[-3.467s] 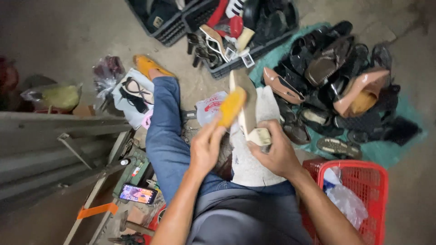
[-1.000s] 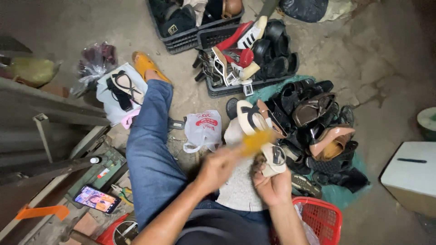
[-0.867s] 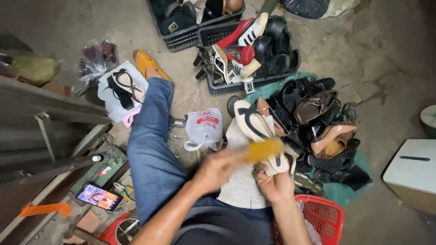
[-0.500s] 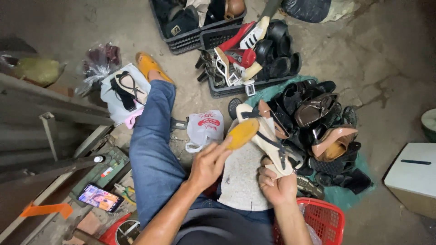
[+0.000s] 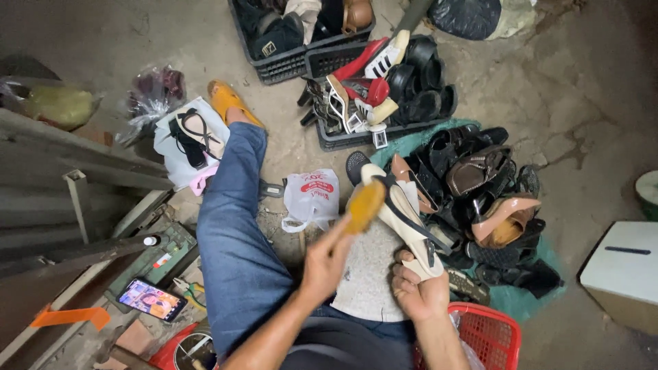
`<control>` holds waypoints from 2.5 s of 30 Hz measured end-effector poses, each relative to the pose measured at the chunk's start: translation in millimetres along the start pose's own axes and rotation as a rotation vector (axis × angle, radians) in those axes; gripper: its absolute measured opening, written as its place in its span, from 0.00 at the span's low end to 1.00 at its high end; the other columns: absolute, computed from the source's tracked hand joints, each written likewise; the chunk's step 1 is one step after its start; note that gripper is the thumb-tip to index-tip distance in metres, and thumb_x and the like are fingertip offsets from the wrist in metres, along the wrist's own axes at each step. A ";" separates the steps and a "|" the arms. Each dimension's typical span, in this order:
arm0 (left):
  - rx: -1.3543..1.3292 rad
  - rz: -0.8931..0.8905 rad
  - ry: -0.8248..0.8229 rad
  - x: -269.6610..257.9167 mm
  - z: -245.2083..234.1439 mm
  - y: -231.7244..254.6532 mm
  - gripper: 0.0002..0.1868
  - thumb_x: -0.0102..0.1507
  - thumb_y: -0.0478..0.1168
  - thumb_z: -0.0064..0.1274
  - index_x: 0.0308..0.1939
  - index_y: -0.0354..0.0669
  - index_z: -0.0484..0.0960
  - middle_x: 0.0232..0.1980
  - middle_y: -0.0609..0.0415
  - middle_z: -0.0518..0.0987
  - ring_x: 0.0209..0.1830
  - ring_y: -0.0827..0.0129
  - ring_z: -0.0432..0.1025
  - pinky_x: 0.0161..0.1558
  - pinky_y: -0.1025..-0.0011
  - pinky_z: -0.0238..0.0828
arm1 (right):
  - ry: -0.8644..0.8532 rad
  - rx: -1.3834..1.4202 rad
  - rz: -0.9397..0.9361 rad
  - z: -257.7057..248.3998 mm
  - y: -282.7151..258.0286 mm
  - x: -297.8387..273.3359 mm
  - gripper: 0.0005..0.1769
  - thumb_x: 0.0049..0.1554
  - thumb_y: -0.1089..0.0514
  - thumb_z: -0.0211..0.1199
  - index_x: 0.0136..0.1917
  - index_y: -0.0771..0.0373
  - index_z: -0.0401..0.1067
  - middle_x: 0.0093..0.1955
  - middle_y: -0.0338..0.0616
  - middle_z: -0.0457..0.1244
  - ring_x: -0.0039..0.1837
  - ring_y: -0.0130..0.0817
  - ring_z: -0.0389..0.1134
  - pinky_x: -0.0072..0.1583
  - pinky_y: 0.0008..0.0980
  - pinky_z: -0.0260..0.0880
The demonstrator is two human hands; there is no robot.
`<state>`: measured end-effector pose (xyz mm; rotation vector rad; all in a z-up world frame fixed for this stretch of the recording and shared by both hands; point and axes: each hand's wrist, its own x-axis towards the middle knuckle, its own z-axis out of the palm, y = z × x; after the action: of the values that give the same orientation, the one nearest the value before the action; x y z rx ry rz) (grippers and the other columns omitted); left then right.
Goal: Repairing shoes by brushing them and hand-sewing the soles with a needle and thread.
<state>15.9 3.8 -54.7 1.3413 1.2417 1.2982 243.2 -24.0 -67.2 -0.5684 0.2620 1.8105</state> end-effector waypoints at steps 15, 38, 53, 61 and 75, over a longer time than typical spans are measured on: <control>0.271 -0.016 -0.171 37.5 -45.8 19.7 0.19 0.65 0.38 0.54 0.59 0.39 0.83 0.32 0.50 0.81 0.22 0.70 0.67 0.25 0.71 0.66 | 0.251 -0.712 -0.361 16.5 -40.7 -21.5 0.26 0.71 0.40 0.49 0.48 0.66 0.69 0.31 0.47 0.63 0.22 0.24 0.49 0.22 0.23 0.47; 0.113 -0.294 -0.410 4.2 -43.7 92.1 0.29 0.65 0.36 0.48 0.72 0.42 0.71 0.46 0.53 0.76 0.39 0.70 0.71 0.40 0.73 0.70 | 0.042 -1.111 -0.571 28.2 25.9 -18.8 0.18 0.71 0.51 0.41 0.47 0.63 0.66 0.37 0.42 0.61 0.35 0.27 0.58 0.37 0.27 0.61; 0.100 -0.329 -0.301 4.9 -12.0 81.7 0.28 0.66 0.42 0.48 0.68 0.32 0.73 0.35 0.50 0.83 0.23 0.73 0.69 0.25 0.74 0.69 | 0.005 -1.733 -0.866 13.6 46.9 -18.1 0.14 0.67 0.59 0.43 0.48 0.66 0.68 0.41 0.43 0.63 0.41 0.31 0.60 0.48 0.30 0.65; -0.130 -0.336 -0.235 9.0 -8.5 53.2 0.26 0.66 0.37 0.49 0.68 0.32 0.75 0.25 0.59 0.72 0.20 0.78 0.58 0.22 0.78 0.56 | -0.067 -1.795 -0.896 19.2 42.2 -15.8 0.13 0.66 0.60 0.44 0.47 0.66 0.69 0.38 0.43 0.63 0.37 0.31 0.59 0.44 0.30 0.65; 0.145 -0.211 -0.278 -10.2 -15.0 76.1 0.25 0.65 0.40 0.51 0.65 0.34 0.77 0.22 0.53 0.74 0.18 0.73 0.59 0.20 0.69 0.60 | 0.036 -1.941 -0.658 36.6 27.3 -27.7 0.11 0.65 0.55 0.49 0.47 0.62 0.69 0.35 0.43 0.63 0.36 0.32 0.61 0.42 0.34 0.65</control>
<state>7.8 -16.6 20.3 1.3963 1.2604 0.8572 214.6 -39.1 -24.8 -1.6723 -1.6502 0.8715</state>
